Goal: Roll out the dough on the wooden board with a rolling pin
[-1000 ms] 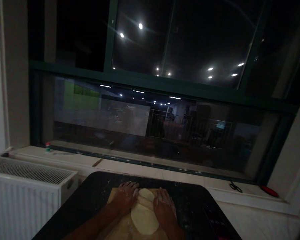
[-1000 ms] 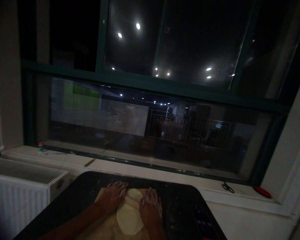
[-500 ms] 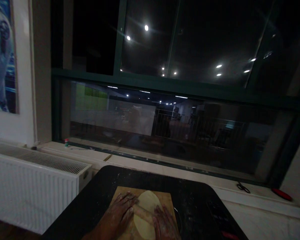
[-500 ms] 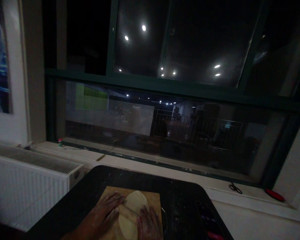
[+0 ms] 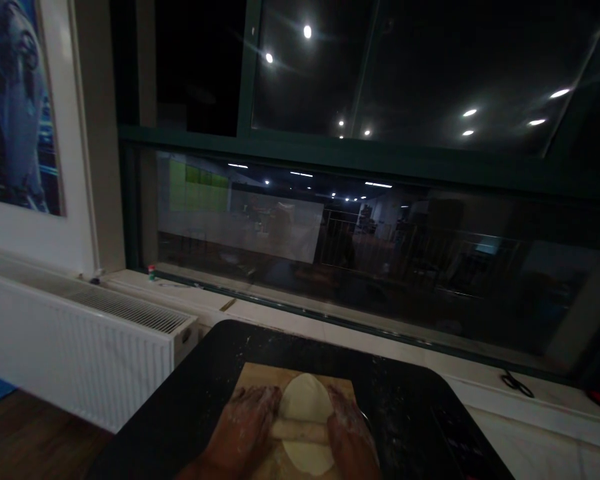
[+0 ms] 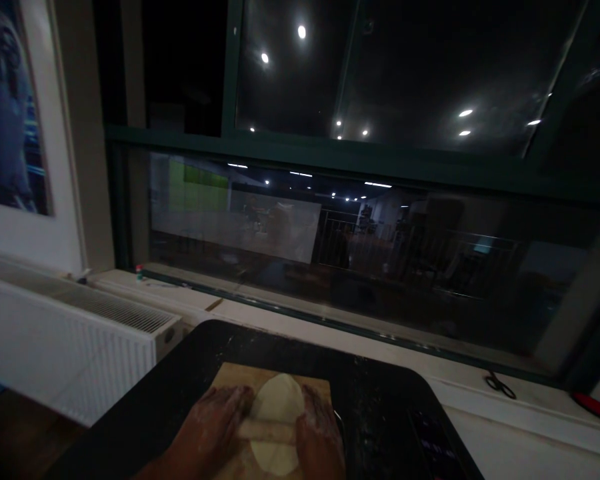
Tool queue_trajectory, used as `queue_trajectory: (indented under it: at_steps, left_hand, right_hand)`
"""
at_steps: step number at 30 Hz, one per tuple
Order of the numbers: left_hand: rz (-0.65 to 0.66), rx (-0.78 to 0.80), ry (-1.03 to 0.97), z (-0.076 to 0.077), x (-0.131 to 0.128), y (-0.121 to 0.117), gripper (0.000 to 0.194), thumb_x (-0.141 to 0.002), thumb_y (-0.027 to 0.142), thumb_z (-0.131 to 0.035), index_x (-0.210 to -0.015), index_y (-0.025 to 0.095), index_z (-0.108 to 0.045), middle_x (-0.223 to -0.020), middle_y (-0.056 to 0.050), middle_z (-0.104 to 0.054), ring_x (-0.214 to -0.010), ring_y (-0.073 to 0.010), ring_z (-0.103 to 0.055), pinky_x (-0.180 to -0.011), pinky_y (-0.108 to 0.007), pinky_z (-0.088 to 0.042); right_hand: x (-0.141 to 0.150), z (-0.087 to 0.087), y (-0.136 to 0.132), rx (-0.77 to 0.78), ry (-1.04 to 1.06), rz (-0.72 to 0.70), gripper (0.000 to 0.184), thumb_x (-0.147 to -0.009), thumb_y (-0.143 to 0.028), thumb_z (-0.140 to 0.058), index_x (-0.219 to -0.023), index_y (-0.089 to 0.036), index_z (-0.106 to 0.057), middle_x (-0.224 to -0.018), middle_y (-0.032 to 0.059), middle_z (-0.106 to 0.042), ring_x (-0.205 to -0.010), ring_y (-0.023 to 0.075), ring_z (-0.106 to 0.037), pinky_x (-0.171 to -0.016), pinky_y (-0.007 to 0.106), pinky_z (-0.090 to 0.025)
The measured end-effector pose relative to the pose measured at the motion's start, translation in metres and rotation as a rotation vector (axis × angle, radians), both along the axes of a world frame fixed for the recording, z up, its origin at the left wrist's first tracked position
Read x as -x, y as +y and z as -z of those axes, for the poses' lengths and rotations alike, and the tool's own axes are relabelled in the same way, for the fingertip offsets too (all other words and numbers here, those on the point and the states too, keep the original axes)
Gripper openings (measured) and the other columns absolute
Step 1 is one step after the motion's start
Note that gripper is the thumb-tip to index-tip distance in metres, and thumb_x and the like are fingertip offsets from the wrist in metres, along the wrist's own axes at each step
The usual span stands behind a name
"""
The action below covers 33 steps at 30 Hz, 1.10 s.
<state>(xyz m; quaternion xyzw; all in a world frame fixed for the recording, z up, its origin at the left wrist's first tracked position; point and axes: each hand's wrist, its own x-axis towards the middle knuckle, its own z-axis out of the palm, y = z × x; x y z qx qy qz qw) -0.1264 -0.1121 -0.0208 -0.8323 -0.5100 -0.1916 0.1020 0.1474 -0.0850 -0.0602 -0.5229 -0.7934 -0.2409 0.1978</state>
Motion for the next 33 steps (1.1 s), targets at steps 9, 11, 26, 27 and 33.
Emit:
queue_trajectory:
  at_steps: [9,11,26,27,33]
  left_hand:
    - [-0.054,0.145,0.047,-0.020,-0.008,0.041,0.044,-0.101,0.023,-0.039,-0.140,0.024,-0.059,-0.144,-0.011,-0.060,-0.131,-0.0313,-0.053,-0.110,-0.055,-0.040]
    - [-0.071,0.174,0.044,-0.026,-0.010,0.063,0.043,-0.101,0.027,-0.040,-0.139,0.025,-0.060,-0.138,-0.012,-0.063,-0.125,-0.0332,-0.056,-0.104,-0.056,-0.044]
    - [-0.064,0.146,0.005,-0.018,-0.008,0.043,0.052,-0.097,0.023,-0.042,-0.148,0.018,-0.052,-0.152,-0.011,-0.053,-0.144,-0.0330,-0.044,-0.119,-0.062,-0.032]
    - [-0.050,0.114,0.005,-0.016,-0.006,0.035,0.051,-0.097,0.022,-0.042,-0.147,0.018,-0.053,-0.151,-0.011,-0.054,-0.142,-0.0324,-0.046,-0.118,-0.061,-0.035]
    - [-0.006,-0.099,0.022,0.007,0.004,-0.025,0.045,-0.106,0.028,-0.039,-0.150,0.024,-0.049,-0.150,-0.003,-0.056,-0.138,-0.0256,-0.052,-0.116,-0.048,-0.044]
  right_hand:
    - [0.010,-0.030,0.022,0.400,0.015,-0.047,0.055,-0.095,-0.012,-0.032,-0.148,-0.016,-0.048,-0.154,0.0115,-0.046,-0.142,0.0254,-0.047,-0.119,0.047,-0.039]
    - [0.013,-0.032,0.027,0.448,0.019,-0.010,0.053,-0.098,-0.015,-0.029,-0.146,-0.015,-0.051,-0.154,0.0124,-0.046,-0.144,0.0265,-0.044,-0.120,0.050,-0.036]
    - [0.037,-0.034,0.008,0.220,0.016,0.186,0.053,-0.097,-0.015,-0.029,-0.146,-0.012,-0.051,-0.151,0.0127,-0.051,-0.139,0.0292,-0.051,-0.111,0.052,-0.046]
    - [0.038,-0.034,0.002,0.198,0.032,0.167,0.051,-0.098,-0.016,-0.031,-0.143,-0.012,-0.054,-0.149,0.0134,-0.054,-0.137,0.0290,-0.053,-0.111,0.051,-0.046]
    - [0.026,-0.008,-0.015,-0.005,0.038,0.002,0.043,-0.099,-0.018,-0.036,-0.128,-0.014,-0.068,-0.137,0.0105,-0.064,-0.130,0.0247,-0.060,-0.109,0.036,-0.051]
